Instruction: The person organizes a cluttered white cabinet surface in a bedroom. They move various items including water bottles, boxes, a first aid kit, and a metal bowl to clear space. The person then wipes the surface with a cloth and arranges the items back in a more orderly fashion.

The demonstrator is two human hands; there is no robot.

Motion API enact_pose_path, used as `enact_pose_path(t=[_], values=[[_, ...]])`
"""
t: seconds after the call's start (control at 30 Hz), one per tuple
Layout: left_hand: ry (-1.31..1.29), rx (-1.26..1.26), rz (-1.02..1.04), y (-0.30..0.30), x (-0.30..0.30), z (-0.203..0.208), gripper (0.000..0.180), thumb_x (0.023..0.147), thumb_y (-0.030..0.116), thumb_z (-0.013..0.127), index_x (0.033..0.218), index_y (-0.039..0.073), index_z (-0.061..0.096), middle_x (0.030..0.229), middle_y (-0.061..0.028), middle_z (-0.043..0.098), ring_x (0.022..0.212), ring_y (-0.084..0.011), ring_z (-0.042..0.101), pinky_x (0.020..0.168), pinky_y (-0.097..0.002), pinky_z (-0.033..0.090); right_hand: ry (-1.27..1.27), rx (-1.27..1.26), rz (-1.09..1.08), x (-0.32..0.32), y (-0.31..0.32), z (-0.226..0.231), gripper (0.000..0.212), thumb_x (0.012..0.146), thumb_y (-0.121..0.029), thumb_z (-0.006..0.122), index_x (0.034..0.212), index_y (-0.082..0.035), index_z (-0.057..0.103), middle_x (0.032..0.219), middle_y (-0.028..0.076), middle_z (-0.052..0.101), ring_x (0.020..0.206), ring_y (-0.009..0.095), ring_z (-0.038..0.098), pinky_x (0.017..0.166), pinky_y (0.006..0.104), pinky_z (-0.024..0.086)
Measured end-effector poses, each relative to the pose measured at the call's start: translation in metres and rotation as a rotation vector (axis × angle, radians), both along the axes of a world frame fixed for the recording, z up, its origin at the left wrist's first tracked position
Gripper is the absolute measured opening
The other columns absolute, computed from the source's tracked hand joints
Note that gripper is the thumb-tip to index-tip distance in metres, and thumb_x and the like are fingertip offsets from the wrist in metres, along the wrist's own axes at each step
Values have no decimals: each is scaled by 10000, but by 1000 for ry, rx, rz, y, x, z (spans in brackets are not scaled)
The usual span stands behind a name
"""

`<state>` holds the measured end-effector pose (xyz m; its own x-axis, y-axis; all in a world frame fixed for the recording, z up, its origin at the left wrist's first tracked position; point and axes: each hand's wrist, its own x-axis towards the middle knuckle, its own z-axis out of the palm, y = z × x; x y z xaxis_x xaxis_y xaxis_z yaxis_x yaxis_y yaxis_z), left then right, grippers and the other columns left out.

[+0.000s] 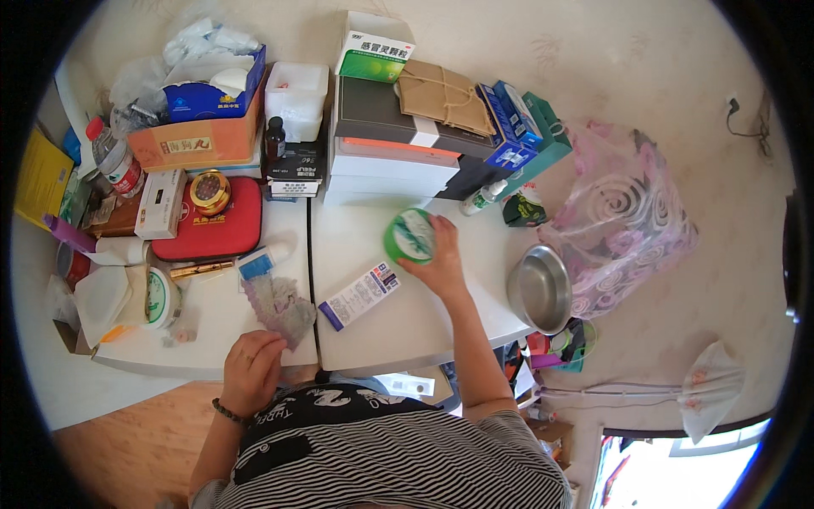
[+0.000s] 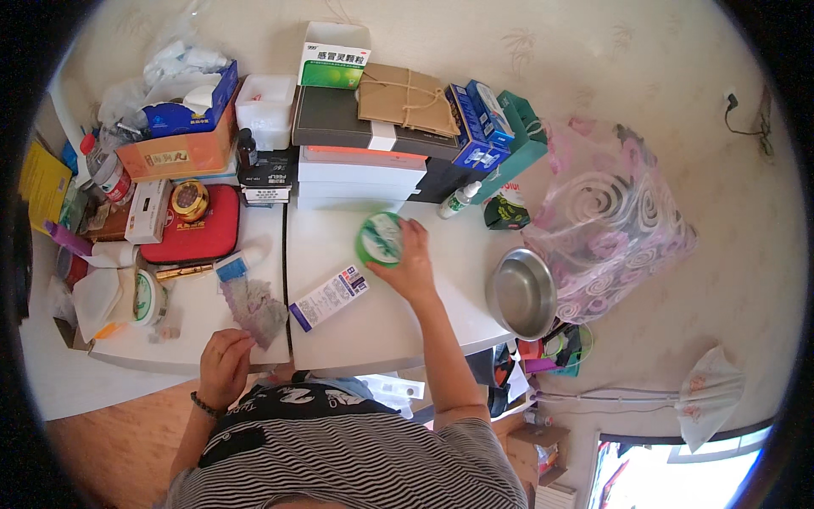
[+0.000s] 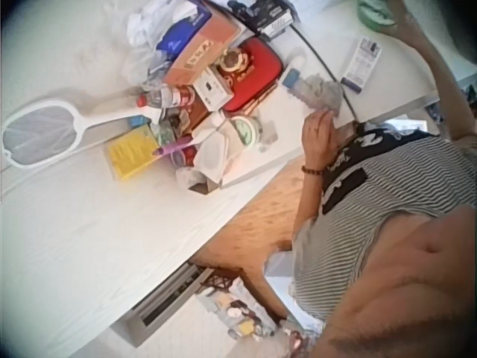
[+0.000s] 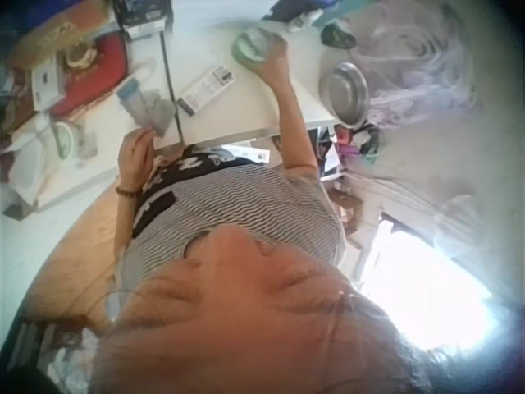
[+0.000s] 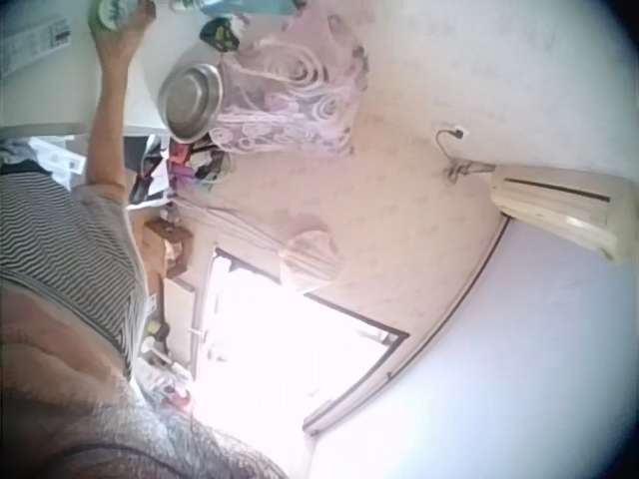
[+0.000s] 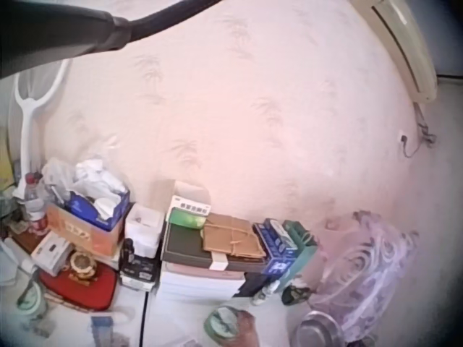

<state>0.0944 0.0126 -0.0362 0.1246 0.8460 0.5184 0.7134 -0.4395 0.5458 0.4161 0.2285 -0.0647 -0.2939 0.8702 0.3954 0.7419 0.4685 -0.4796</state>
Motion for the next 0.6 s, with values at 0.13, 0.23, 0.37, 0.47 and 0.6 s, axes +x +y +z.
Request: enact_pose_path(t=[0.13, 0.23, 0.37, 0.47, 0.6], values=[[-12, 24, -9, 4, -1, 6, 263, 715, -77, 642, 966, -1, 636, 1008, -125, 626, 903, -322, 611, 766, -394, 522, 98, -188, 32, -43, 6, 11, 936, 602, -263, 881, 1372, -10, 413, 1418, 237, 329, 1275, 382, 421, 1048, 422, 405], [-7, 14, 0, 2, -4, 6, 268, 712, -80, 642, 968, 0, 637, 1009, -125, 627, 903, -320, 613, 765, -391, 522, 102, -220, 146, -45, 5, 17, 825, 721, -251, 827, 1384, -8, 400, 1408, 207, 384, 1235, 325, 477, 1032, 392, 420], [0, 1, 12, 1, -9, 0, 272, 711, -86, 642, 968, 2, 637, 1003, -126, 629, 898, -320, 614, 762, -387, 522, 615, -374, 59, -27, 37, -12, 366, 889, -144, 657, 1191, 41, 561, 1117, 154, 613, 984, 225, 609, 877, 341, 496], [-5, -9, 5, 1, -8, 2, 276, 710, -89, 644, 969, 3, 637, 997, -125, 628, 895, -321, 614, 758, -386, 521, 732, -461, -86, -24, 65, -19, 182, 952, -93, 551, 983, 59, 647, 869, 100, 678, 792, 156, 629, 747, 293, 512], [-2, -19, -15, 6, -6, 6, 275, 712, -87, 649, 972, 4, 637, 995, -124, 626, 896, -322, 612, 758, -388, 521, 702, -315, -126, -21, 85, -37, 213, 949, -76, 535, 842, 54, 665, 758, 68, 666, 682, 127, 604, 643, 273, 501]])
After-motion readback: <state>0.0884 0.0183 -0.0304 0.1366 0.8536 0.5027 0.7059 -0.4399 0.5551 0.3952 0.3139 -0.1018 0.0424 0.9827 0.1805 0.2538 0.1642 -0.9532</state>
